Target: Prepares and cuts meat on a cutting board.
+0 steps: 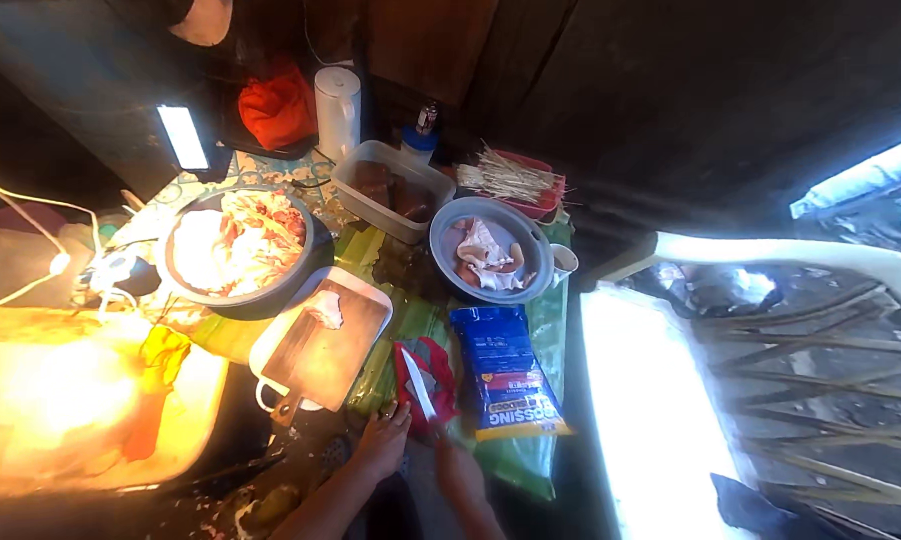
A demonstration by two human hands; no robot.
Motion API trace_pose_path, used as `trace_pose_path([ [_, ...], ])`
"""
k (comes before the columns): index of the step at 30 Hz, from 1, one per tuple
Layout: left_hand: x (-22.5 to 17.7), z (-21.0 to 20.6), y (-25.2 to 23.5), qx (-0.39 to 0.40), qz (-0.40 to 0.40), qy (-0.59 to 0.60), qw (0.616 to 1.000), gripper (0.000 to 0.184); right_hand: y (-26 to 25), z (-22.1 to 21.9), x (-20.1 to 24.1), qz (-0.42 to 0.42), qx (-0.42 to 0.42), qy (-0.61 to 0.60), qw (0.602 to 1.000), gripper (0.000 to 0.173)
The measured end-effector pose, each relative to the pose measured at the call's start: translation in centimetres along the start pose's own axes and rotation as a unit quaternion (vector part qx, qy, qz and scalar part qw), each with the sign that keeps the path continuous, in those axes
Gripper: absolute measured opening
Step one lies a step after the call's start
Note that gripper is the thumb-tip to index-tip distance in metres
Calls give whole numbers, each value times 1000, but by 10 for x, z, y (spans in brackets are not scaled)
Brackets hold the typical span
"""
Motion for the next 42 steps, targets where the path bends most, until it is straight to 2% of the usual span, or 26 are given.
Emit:
trace_pose_path([
  [3,-1,0,3,-5,5,-13,1000,60,-46,26,38,40,18,-53,998,48],
  [4,-1,-2,5,-4,6,-19,1000,59,-49,31,41,50,21,-94,994,50],
  [7,-1,0,5,2,4,-17,1000,62,-24,39,26,44,-12,-229,972,70],
  [8,0,-2,6,4,2,-16,1000,65,-10,34,17,32,-8,-250,968,65],
  [11,2,-2,6,4,0,2,1000,70,14,1,-1,33,29,-311,949,37],
  [14,3,0,6,-2,7,7,1000,67,-12,-22,-9,-8,57,-267,962,42],
  [18,2,-4,4,6,8,-16,1000,56,-67,5,11,-33,17,-262,964,47],
  [21,2,-2,6,2,6,-12,1000,57,-43,13,10,-36,12,-252,967,48],
  [23,2,-2,5,0,2,2,1000,66,-8,1,-2,-43,34,-239,969,45],
  [25,4,-4,4,-3,2,8,1000,67,4,-17,-10,-55,62,-228,970,44],
  [27,5,-6,3,-2,2,8,1000,63,-19,-18,-6,-59,67,-230,969,46],
  [29,5,-7,3,-6,2,3,1000,55,-53,-2,8,-60,47,-279,957,47],
  [31,5,-9,4,-8,2,-7,1000,54,-65,8,15,-60,32,-318,946,45],
  [34,5,-4,5,-4,2,2,1000,61,-23,8,8,-53,45,-273,960,47],
  [37,5,-5,5,-5,2,14,1000,67,9,-16,-2,-58,68,-229,969,45],
  [39,5,-6,6,1,5,6,1000,66,-15,-17,1,-64,64,-205,975,48],
  [42,5,-8,5,1,11,-9,1000,57,-59,12,20,-70,46,-227,970,48],
])
Point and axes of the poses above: each hand's wrist, its own y-axis away from the middle knuckle, its own z-axis out of the back of the hand, x = y × z, the point moved 7 cm from there along -y, towards the middle knuckle, and after that the axes turned 7 degrees about y, right-handed, at the moved point
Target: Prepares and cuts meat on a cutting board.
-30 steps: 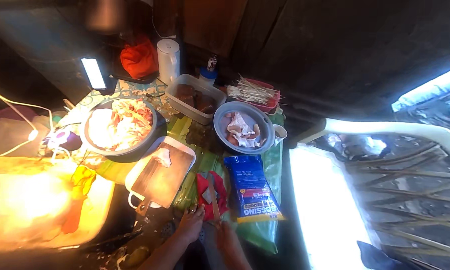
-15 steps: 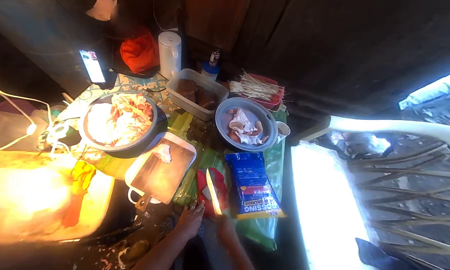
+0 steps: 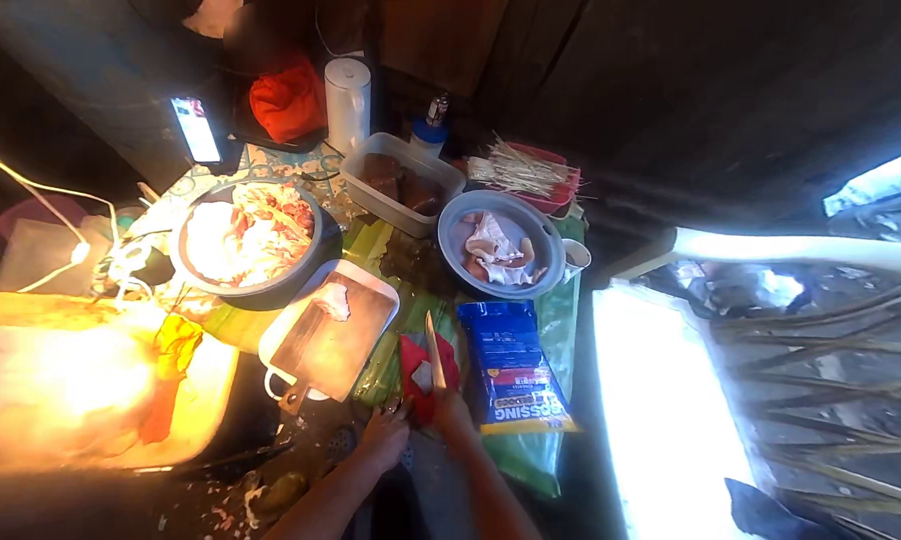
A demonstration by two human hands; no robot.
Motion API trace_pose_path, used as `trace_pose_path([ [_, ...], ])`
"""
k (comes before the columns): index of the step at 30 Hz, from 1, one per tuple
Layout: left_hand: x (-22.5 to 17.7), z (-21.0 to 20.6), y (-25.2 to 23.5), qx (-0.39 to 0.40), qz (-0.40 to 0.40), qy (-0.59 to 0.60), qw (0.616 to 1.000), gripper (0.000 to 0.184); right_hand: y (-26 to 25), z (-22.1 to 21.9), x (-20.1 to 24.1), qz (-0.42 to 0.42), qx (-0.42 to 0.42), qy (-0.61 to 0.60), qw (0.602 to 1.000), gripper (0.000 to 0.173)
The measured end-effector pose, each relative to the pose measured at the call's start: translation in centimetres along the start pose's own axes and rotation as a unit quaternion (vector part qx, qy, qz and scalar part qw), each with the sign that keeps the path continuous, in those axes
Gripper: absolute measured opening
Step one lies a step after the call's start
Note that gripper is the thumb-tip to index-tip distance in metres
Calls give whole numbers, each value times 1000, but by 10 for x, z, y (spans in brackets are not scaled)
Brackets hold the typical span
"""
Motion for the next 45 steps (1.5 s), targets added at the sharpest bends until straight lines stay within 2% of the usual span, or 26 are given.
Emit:
trace_pose_path([
  [3,1,2,-2,-9,-6,2,1000,62,29,13,-2,13,-1,-2,1000,47],
  [6,0,2,0,-14,-11,28,999,63,75,-6,-35,2,36,34,999,47],
  [8,0,5,0,-13,-10,27,1000,65,59,-16,-39,-3,39,57,998,48],
  [12,-1,1,-1,-10,-4,13,1000,57,-2,10,5,3,5,29,1000,49],
  [14,1,2,-2,-19,2,14,1000,56,9,21,8,20,-1,16,1000,48],
  [17,-2,3,1,-22,-5,60,998,60,67,16,-29,16,40,45,998,48],
  [19,0,7,2,-18,-2,65,998,63,83,1,-47,6,59,62,996,47],
  [21,0,5,3,-10,2,59,998,66,57,-9,-49,5,59,56,997,48],
  [23,-2,7,-1,-12,2,47,999,63,17,5,-19,13,38,43,998,49],
  [25,-1,2,-1,-23,9,38,999,59,3,17,7,22,28,35,999,49],
  [27,2,4,-3,-27,15,39,999,57,27,25,10,32,29,47,998,49],
  [30,-2,4,-2,-23,12,54,998,59,84,16,-24,18,58,103,993,48],
  [33,-3,4,0,-12,23,51,998,62,61,-3,-46,18,69,111,991,48],
  [37,-6,2,1,-17,34,40,998,58,-4,19,3,32,26,92,995,50],
  [40,-8,3,1,-9,45,32,998,63,15,29,12,31,18,94,995,50],
  [43,-9,4,1,-4,41,40,998,65,58,10,-23,29,50,97,994,49],
  [45,-7,6,1,2,36,38,999,65,51,-10,-44,19,66,76,995,49],
])
Point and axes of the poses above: each hand's wrist, its own y-axis away from the middle knuckle, its own z-axis out of the back of the hand, x = y × z, the point moved 7 cm from there along -y, towards the middle knuckle, and after that the axes turned 7 degrees about y, right-handed, at the moved point
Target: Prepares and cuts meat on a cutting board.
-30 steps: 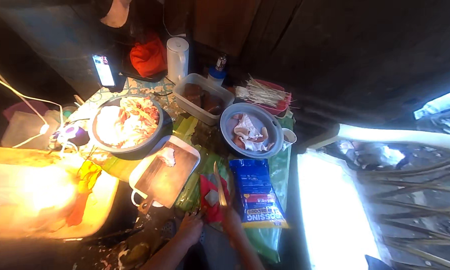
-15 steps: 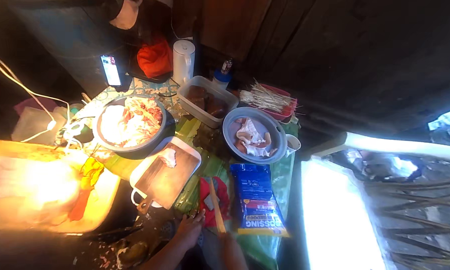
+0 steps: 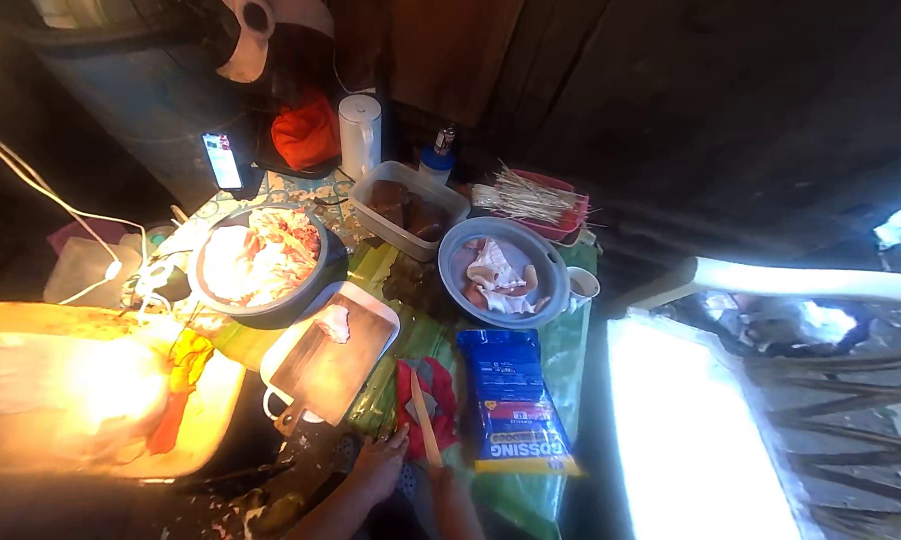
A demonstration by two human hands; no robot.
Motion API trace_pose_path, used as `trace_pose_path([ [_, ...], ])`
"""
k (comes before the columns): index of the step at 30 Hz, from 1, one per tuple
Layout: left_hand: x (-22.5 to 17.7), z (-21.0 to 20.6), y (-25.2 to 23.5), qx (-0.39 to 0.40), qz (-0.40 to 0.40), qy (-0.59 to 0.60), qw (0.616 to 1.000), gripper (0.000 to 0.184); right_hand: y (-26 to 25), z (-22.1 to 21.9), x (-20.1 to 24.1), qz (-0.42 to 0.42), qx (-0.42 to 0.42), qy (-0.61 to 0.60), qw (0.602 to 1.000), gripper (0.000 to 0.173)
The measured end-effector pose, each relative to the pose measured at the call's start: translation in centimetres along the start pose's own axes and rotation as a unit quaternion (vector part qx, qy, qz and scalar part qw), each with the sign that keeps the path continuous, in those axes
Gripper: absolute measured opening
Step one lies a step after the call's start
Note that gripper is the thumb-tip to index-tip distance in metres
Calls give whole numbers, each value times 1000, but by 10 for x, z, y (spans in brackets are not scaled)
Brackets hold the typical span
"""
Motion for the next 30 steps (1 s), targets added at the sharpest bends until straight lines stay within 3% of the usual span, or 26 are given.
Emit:
trace_pose_path([
  [4,3,1,1,21,-29,-36,999,63,-56,21,30,2,-46,-113,993,49],
  [6,7,1,1,21,-49,-57,997,70,-58,40,44,-4,-72,-124,990,49],
  [10,20,-3,7,28,-87,-70,993,71,6,17,30,-7,-54,-93,994,47],
  [13,29,-2,13,47,-105,-103,988,66,3,-15,8,-33,-31,-86,995,49],
  [17,36,-2,9,59,-119,-122,984,60,-39,23,44,-47,-97,-60,992,49],
  [20,27,10,7,51,-139,-108,983,66,-31,48,68,-71,-154,35,985,46],
  [24,23,23,7,-10,-147,-61,987,70,1,1,45,-61,-219,78,971,57],
  [27,18,33,0,-29,-156,-57,986,83,35,-44,5,-76,-188,76,976,60],
  [30,12,37,-7,-12,-149,-81,985,83,73,-58,-22,-82,-174,56,980,57],
])
Point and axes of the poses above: each hand's wrist, its own y-axis away from the middle knuckle, its own z-axis out of the back of the hand, x = y × z, the point moved 7 cm from there along -y, towards the middle knuckle, and after that the axes turned 7 degrees about y, right-handed, at the moved point
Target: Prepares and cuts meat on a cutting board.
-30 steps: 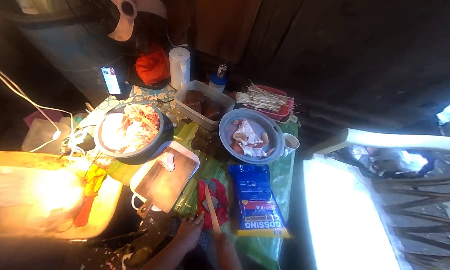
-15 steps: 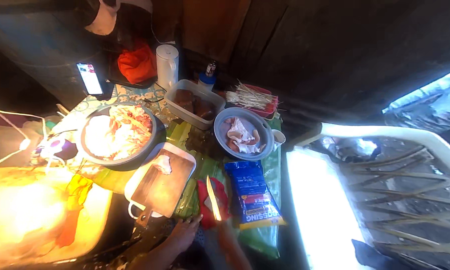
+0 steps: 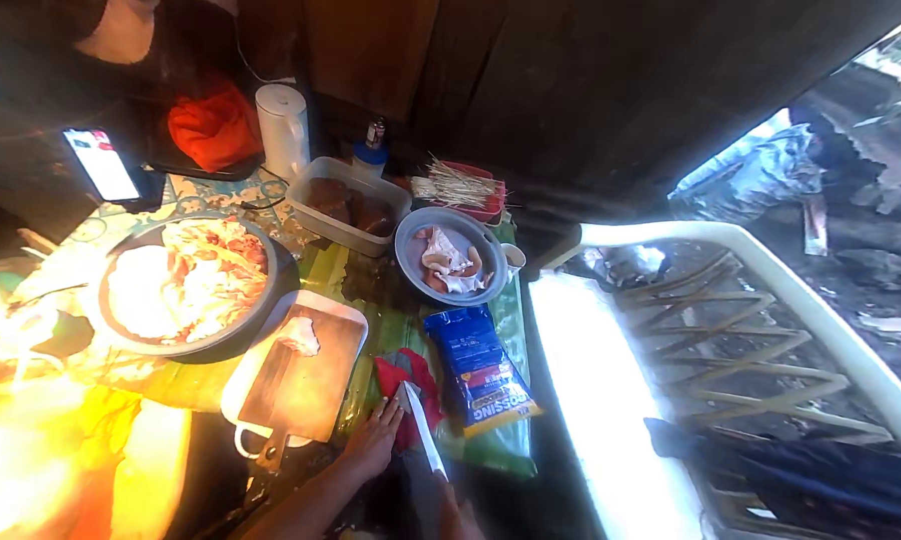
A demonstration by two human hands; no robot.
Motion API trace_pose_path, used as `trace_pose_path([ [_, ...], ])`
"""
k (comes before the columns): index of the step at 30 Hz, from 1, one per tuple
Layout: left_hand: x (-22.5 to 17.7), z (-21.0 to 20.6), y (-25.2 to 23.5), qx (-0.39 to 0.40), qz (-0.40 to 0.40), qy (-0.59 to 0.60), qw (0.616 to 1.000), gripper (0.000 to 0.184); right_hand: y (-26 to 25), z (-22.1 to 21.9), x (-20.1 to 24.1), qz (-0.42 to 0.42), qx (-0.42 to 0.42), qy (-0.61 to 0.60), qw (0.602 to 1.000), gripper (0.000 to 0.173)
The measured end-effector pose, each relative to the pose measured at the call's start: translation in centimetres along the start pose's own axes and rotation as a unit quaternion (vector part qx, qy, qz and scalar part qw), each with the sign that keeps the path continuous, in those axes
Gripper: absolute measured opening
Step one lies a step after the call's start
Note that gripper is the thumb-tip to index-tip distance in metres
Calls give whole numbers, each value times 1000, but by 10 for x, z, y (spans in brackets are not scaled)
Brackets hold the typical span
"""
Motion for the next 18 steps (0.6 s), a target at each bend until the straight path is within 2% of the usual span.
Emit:
trace_pose_path([
  [3,2,-4,-5,16,20,-13,1000,82,-7,7,4,15,-3,-5,1000,49],
  [7,5,-5,-4,18,24,-21,999,82,-74,18,66,58,27,-2,998,52],
  [10,3,-3,-1,24,33,-32,999,80,-93,27,94,57,30,-6,998,51],
  [15,-4,-4,-2,11,37,-36,999,81,-54,26,30,44,-3,0,999,49],
  [18,-6,-9,-2,23,41,-34,998,82,-67,16,29,70,12,-19,997,48],
])
Point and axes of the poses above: each hand's wrist, its own y-axis away from the middle knuckle, its own z-axis out of the back of the hand, x = y × z, the point moved 7 cm from there along -y, towards the middle knuckle, and after that the axes turned 7 degrees about y, right-handed, at the moved point
